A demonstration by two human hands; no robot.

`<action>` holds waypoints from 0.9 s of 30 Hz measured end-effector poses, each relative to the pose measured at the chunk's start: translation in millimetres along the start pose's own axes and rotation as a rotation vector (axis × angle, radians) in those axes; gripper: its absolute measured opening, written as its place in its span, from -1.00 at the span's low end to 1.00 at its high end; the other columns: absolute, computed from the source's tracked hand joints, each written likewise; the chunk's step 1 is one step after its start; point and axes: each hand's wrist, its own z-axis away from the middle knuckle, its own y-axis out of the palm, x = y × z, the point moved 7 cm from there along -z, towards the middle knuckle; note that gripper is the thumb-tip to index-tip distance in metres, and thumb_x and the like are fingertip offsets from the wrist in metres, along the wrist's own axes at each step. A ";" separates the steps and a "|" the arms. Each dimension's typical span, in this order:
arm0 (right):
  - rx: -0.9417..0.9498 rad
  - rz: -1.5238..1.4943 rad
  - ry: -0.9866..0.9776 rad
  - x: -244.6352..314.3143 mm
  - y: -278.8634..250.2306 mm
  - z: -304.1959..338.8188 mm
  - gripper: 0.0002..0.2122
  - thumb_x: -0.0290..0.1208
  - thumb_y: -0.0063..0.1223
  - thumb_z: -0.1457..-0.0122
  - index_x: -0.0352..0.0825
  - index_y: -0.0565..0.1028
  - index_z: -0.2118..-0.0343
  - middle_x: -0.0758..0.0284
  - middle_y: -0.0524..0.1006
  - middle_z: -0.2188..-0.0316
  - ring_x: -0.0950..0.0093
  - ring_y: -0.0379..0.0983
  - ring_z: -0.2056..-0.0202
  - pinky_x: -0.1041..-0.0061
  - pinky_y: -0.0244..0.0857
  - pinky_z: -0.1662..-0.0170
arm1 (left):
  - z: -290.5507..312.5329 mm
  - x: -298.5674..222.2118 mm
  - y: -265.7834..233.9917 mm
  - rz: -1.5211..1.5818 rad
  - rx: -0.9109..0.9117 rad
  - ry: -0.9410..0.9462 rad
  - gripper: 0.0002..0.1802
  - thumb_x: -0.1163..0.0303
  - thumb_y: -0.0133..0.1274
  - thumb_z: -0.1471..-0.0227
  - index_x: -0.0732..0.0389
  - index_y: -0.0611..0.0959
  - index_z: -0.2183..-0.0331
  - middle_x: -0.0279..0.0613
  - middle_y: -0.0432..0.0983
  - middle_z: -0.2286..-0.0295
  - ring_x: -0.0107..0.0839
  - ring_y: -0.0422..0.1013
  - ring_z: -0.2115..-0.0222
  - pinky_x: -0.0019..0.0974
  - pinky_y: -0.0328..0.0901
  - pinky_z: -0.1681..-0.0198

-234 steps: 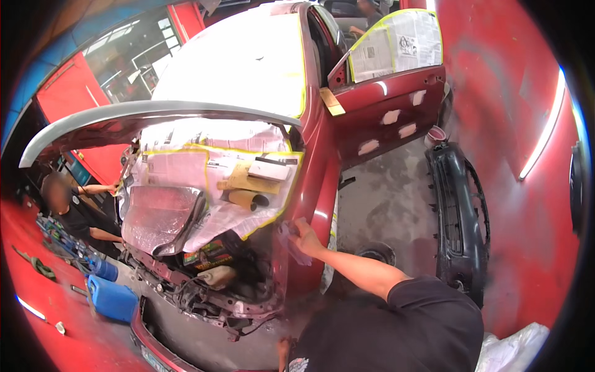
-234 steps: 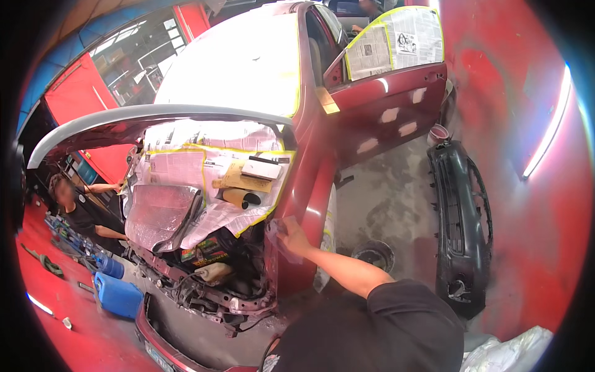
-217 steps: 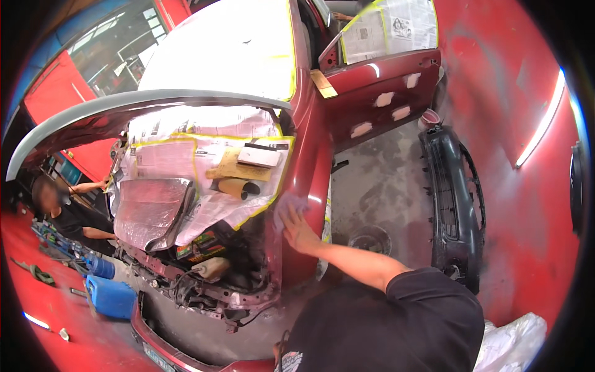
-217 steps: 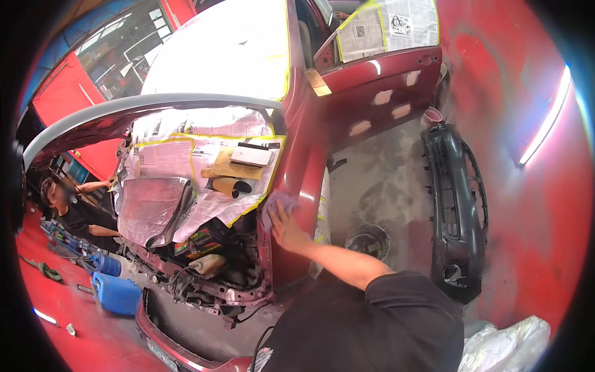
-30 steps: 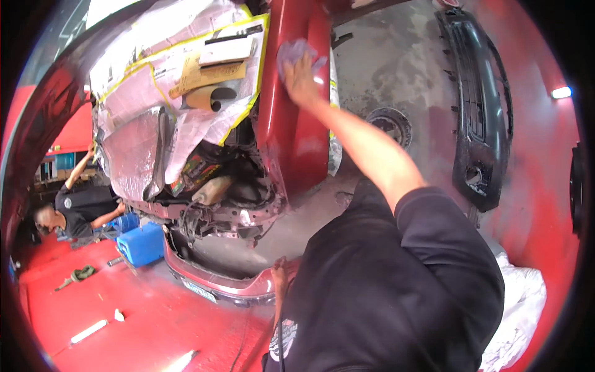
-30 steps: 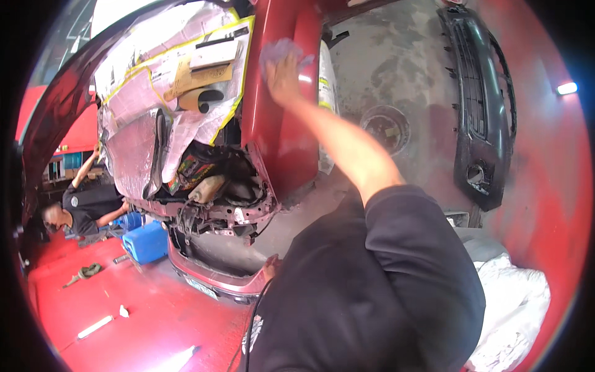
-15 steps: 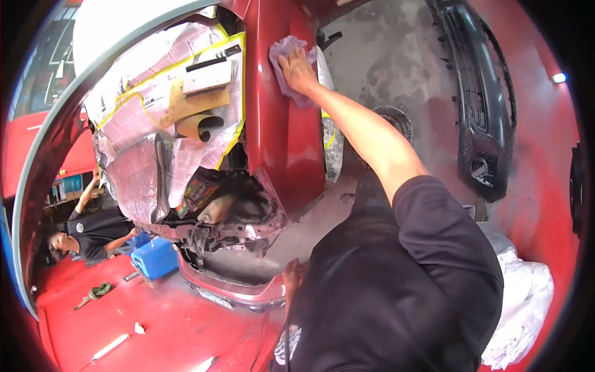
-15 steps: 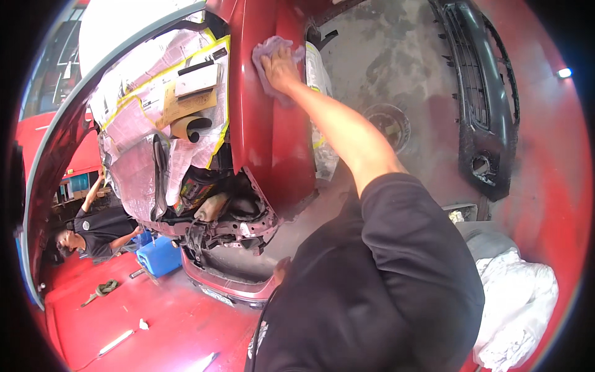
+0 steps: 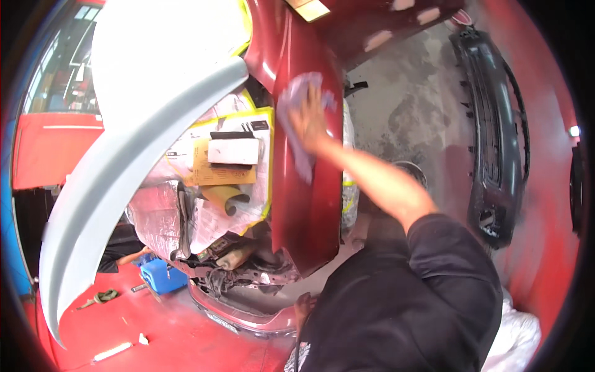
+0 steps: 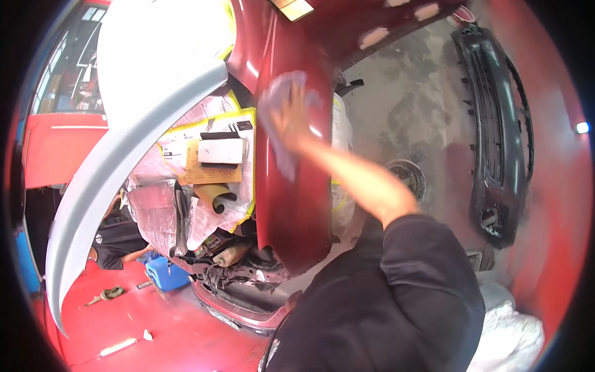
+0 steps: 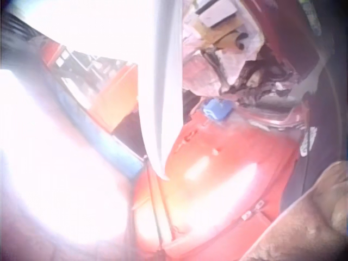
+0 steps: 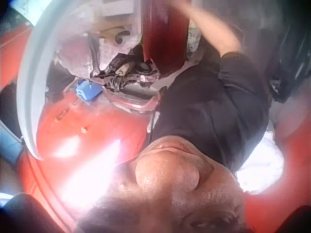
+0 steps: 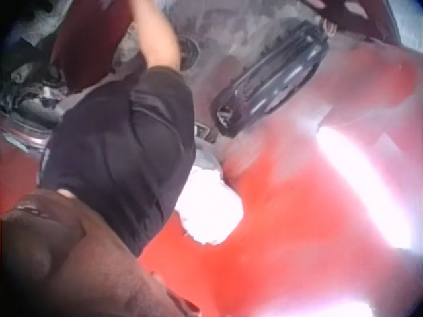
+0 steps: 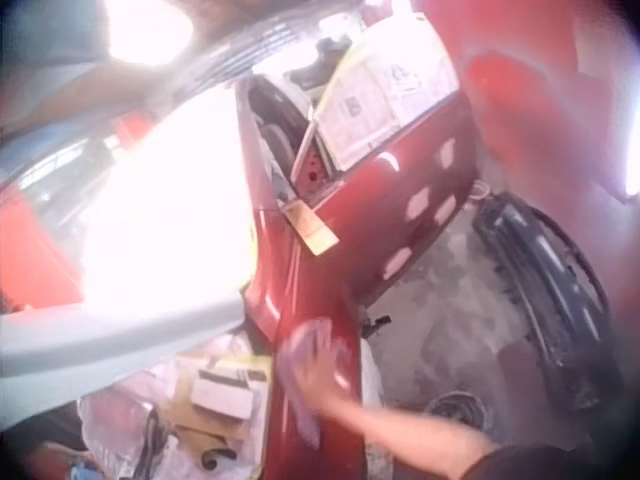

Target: The person sands the front fender and rear quarter panel of a red car using a sanding block and water. They repeatedly dip the block into a bucket of water and wipe the surface with a cloth. The car is partially masked with newspaper and tape.

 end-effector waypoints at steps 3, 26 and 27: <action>-0.135 0.028 -0.063 -60.5 -7.6 -159.5 -0.27 0.11 -0.19 -0.42 -0.50 0.19 -0.38 -0.24 0.04 -0.42 -0.25 -0.11 -0.43 -0.06 -0.16 -0.48 | 1.5 -10.9 19.2 0.009 0.009 -0.024 -0.58 0.25 0.07 -0.33 0.36 0.60 -0.07 -0.03 0.67 0.29 -0.35 0.58 0.37 -0.27 0.47 0.31; 0.115 -0.136 0.114 -67.6 7.8 39.3 -0.34 -0.14 -0.32 -0.49 -0.56 -0.04 -0.45 -0.17 -0.19 -0.50 -0.15 -0.33 -0.50 0.09 -0.41 -0.54 | 34.2 -7.8 46.4 0.084 -0.034 -0.005 -0.64 0.30 0.07 -0.35 0.35 0.62 -0.03 -0.12 0.64 0.36 -0.41 0.54 0.43 -0.33 0.42 0.39; 0.165 -0.101 0.079 -26.3 -9.0 84.7 -0.34 -0.18 -0.33 -0.49 -0.59 -0.06 -0.44 -0.17 -0.20 -0.50 -0.19 -0.35 -0.50 -0.01 -0.42 -0.52 | 30.5 -0.9 46.2 0.102 -0.031 0.012 -0.64 0.31 0.07 -0.35 0.35 0.62 -0.03 -0.13 0.64 0.36 -0.41 0.54 0.43 -0.34 0.42 0.39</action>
